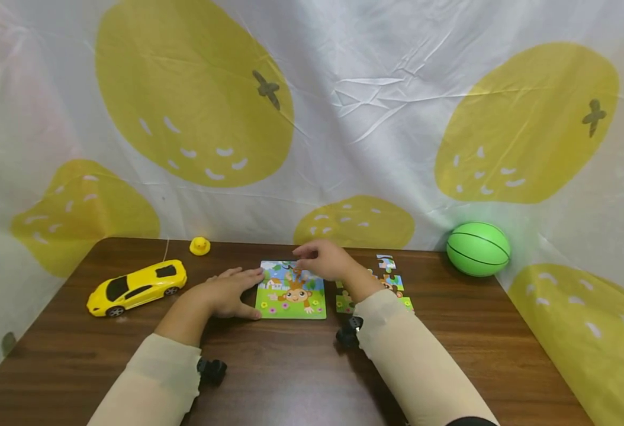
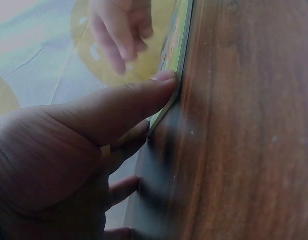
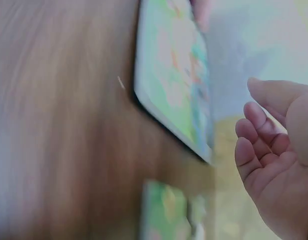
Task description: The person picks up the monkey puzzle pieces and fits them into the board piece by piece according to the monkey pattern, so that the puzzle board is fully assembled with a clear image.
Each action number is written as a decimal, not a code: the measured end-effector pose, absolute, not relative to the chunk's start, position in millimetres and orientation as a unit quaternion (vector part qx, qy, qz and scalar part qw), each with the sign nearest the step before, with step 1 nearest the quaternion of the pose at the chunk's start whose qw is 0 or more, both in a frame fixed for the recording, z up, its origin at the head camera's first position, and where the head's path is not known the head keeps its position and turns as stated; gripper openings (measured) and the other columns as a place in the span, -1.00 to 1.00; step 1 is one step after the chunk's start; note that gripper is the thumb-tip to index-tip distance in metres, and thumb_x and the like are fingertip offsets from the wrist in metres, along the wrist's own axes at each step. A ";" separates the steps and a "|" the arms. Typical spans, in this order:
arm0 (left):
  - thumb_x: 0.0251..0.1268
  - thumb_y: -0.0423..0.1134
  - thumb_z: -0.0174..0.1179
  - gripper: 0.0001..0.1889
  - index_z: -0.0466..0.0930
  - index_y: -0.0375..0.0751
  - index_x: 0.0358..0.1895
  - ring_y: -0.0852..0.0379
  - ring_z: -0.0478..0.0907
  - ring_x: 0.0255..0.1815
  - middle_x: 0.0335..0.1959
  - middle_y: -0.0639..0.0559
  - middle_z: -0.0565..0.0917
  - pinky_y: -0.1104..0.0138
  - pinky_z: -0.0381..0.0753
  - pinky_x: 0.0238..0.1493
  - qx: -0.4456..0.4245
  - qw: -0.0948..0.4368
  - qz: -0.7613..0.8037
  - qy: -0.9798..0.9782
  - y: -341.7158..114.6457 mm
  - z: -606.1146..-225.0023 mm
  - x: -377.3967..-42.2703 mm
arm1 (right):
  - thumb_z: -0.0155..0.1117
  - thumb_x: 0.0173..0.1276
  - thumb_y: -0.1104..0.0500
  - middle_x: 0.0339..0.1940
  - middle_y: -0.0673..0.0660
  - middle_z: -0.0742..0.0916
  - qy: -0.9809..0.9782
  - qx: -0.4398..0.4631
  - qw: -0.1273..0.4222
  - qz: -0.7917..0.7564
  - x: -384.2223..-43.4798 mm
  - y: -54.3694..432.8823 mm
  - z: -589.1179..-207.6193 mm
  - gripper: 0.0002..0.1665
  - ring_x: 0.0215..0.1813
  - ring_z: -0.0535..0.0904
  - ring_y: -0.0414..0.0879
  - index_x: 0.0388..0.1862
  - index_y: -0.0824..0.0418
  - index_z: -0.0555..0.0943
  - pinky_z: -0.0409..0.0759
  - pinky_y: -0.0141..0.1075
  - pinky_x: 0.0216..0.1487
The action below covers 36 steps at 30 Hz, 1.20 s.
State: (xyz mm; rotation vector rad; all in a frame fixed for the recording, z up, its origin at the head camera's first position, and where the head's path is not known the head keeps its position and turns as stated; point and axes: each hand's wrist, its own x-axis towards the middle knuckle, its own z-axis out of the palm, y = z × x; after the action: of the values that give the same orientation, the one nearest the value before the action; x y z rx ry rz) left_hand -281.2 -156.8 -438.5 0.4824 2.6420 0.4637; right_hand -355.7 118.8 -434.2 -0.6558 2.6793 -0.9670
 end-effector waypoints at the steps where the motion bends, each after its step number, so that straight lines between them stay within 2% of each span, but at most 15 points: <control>1: 0.31 0.27 0.44 0.02 0.15 0.10 0.75 -0.33 -0.09 0.82 0.81 0.10 0.09 -0.56 -0.09 0.61 0.173 0.206 0.165 0.949 -156.7 -438.5 -280.8 | 0.33 0.60 0.04 0.06 0.07 0.80 0.910 -0.226 0.101 -0.332 -354.6 125.6 -431.3 -0.56 0.03 0.69 -0.09 0.37 0.12 0.70 0.69 -0.18 0.04; 11: 0.30 0.25 0.45 0.03 0.14 0.12 0.75 -0.33 -0.10 0.82 0.81 0.10 0.09 -0.54 -0.10 0.62 0.171 0.203 0.172 0.949 -157.9 -438.9 -279.3 | 0.38 0.56 -0.01 0.06 0.13 0.79 0.916 -0.174 0.048 -0.359 -346.2 211.0 -414.7 -0.52 0.04 0.67 -0.02 0.35 0.13 0.70 0.63 -0.23 -0.01; 15: 0.32 0.26 0.44 0.02 0.13 0.12 0.75 -0.32 -0.11 0.82 0.81 0.12 0.07 -0.54 -0.10 0.62 0.173 0.205 0.170 0.948 -158.4 -439.8 -280.6 | 0.37 0.57 0.02 0.08 0.17 0.79 0.919 -0.148 0.042 -0.362 -346.5 242.5 -416.4 -0.53 0.05 0.69 0.01 0.35 0.18 0.70 0.64 -0.26 -0.02; 19: 0.32 0.25 0.43 0.02 0.13 0.13 0.75 -0.32 -0.12 0.82 0.82 0.14 0.06 -0.54 -0.10 0.62 0.175 0.206 0.169 0.948 -158.4 -439.5 -282.2 | 0.37 0.58 0.07 0.10 0.24 0.79 0.917 -0.126 0.045 -0.376 -348.5 266.5 -418.0 -0.53 0.04 0.71 0.03 0.35 0.23 0.68 0.69 -0.20 -0.01; 23: 0.32 0.26 0.43 0.02 0.13 0.13 0.75 -0.31 -0.11 0.82 0.82 0.15 0.06 -0.53 -0.09 0.63 0.174 0.208 0.170 0.947 -157.6 -438.5 -282.2 | 0.37 0.56 0.15 0.13 0.30 0.78 0.916 -0.120 0.045 -0.381 -354.8 287.2 -423.8 -0.51 0.07 0.73 0.03 0.38 0.30 0.64 0.73 -0.20 0.06; 28: 0.32 0.26 0.43 0.02 0.13 0.13 0.75 -0.32 -0.12 0.83 0.82 0.15 0.06 -0.52 -0.09 0.64 0.173 0.209 0.170 0.947 -158.9 -440.6 -282.8 | 0.42 0.49 0.22 0.17 0.33 0.78 0.930 -0.118 0.030 -0.347 -363.0 308.6 -434.7 -0.50 0.18 0.70 0.10 0.36 0.33 0.65 0.67 -0.26 0.14; 36: 0.33 0.25 0.43 0.01 0.13 0.12 0.75 -0.32 -0.11 0.82 0.81 0.14 0.07 -0.53 -0.10 0.63 0.173 0.205 0.171 0.948 -159.1 -439.9 -283.3 | 0.44 0.43 0.31 0.27 0.39 0.74 0.932 -0.112 0.063 -0.338 -374.8 320.7 -438.7 -0.48 0.28 0.67 0.25 0.35 0.38 0.64 0.69 -0.10 0.23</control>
State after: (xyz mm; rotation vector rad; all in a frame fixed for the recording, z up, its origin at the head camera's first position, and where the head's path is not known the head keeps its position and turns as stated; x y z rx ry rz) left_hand -283.3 -159.1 -439.9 0.4816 2.6424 0.4762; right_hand -374.8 320.7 -438.7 -0.3394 2.8166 -1.0216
